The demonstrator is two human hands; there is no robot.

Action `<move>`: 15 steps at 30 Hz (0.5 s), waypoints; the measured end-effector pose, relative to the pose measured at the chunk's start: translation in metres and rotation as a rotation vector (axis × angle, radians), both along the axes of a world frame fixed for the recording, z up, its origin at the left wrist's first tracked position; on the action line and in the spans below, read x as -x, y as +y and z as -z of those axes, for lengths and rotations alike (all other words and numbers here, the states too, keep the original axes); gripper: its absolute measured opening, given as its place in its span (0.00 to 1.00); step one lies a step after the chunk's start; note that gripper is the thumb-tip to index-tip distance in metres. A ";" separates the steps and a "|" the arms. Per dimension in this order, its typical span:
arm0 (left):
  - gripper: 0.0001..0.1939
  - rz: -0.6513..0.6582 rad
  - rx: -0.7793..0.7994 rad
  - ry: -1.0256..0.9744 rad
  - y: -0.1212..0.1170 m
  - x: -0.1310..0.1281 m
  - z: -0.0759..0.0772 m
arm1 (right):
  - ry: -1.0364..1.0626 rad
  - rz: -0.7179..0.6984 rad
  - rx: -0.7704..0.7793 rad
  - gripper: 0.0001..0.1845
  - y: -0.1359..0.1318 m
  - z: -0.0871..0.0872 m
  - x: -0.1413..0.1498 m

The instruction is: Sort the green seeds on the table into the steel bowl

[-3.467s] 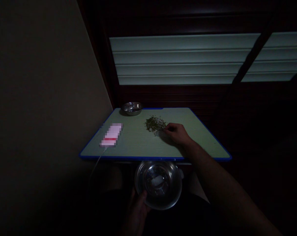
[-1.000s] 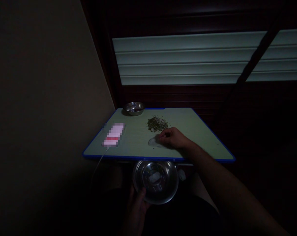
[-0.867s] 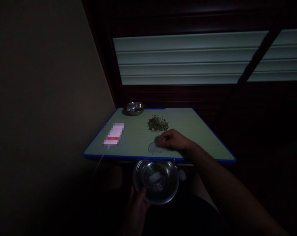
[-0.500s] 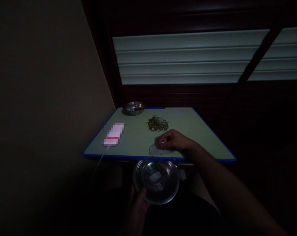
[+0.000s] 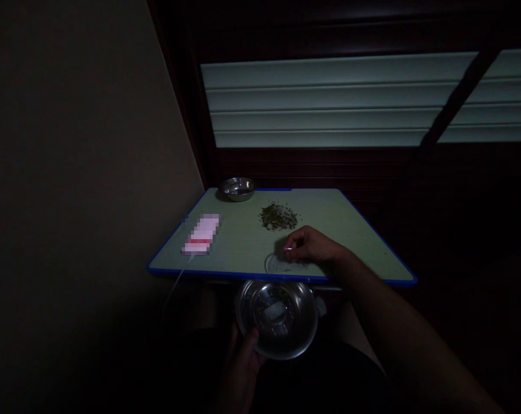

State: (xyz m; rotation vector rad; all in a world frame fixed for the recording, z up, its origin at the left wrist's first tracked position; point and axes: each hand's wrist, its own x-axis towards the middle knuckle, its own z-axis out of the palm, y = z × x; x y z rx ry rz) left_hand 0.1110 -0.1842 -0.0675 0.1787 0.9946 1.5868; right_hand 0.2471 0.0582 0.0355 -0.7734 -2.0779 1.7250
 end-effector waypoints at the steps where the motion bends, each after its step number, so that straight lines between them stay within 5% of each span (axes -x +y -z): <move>1: 0.38 0.002 -0.002 0.000 0.000 0.000 0.000 | 0.003 0.011 -0.002 0.12 0.000 0.000 0.000; 5: 0.39 0.003 0.011 -0.003 0.000 0.001 -0.002 | 0.037 0.174 -0.076 0.14 0.006 0.005 0.003; 11: 0.36 0.002 0.003 -0.011 0.001 0.001 -0.001 | 0.008 0.747 -0.501 0.10 0.025 0.015 0.003; 15: 0.35 0.010 0.006 -0.013 0.001 0.002 0.002 | -0.067 0.840 -0.610 0.09 0.029 0.015 0.001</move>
